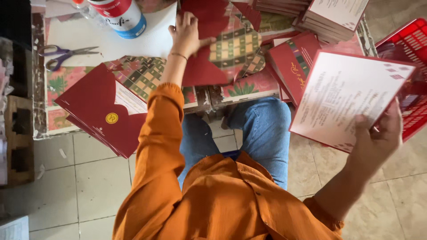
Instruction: The person picks up invitation cards and inserts them into red patterned envelopes one by one, occasionally moving stacks of cards on the table.
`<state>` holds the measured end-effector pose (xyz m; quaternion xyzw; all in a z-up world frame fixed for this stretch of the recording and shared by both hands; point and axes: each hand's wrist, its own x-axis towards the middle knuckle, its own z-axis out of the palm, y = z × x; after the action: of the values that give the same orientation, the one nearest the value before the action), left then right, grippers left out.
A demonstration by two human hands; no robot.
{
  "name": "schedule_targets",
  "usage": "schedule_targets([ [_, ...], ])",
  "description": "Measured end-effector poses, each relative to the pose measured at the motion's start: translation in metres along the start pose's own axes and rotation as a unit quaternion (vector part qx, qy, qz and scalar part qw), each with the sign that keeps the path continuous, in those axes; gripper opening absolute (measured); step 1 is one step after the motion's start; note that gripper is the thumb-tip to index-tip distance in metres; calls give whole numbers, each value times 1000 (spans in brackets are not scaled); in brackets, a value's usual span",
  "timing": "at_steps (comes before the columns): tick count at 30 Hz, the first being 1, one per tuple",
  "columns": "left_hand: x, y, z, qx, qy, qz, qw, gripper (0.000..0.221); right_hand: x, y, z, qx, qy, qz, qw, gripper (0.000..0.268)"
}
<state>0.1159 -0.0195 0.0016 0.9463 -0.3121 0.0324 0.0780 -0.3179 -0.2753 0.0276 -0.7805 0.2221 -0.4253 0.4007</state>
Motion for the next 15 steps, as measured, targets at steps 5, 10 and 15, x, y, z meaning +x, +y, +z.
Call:
schedule_targets([
  [5, -22, 11, -1, 83, 140, 9, 987, 113, 3, 1, 15, 29, -28, 14, 999, 63],
  [10, -75, 37, -33, -130, 364, 32, 922, 80, 19, -11, 46, 115, -5, -86, 990, 71],
  [15, -147, 75, -53, -148, 336, 55, 929, 85, 26, -20, 75, 125, -20, -126, 984, 62],
])
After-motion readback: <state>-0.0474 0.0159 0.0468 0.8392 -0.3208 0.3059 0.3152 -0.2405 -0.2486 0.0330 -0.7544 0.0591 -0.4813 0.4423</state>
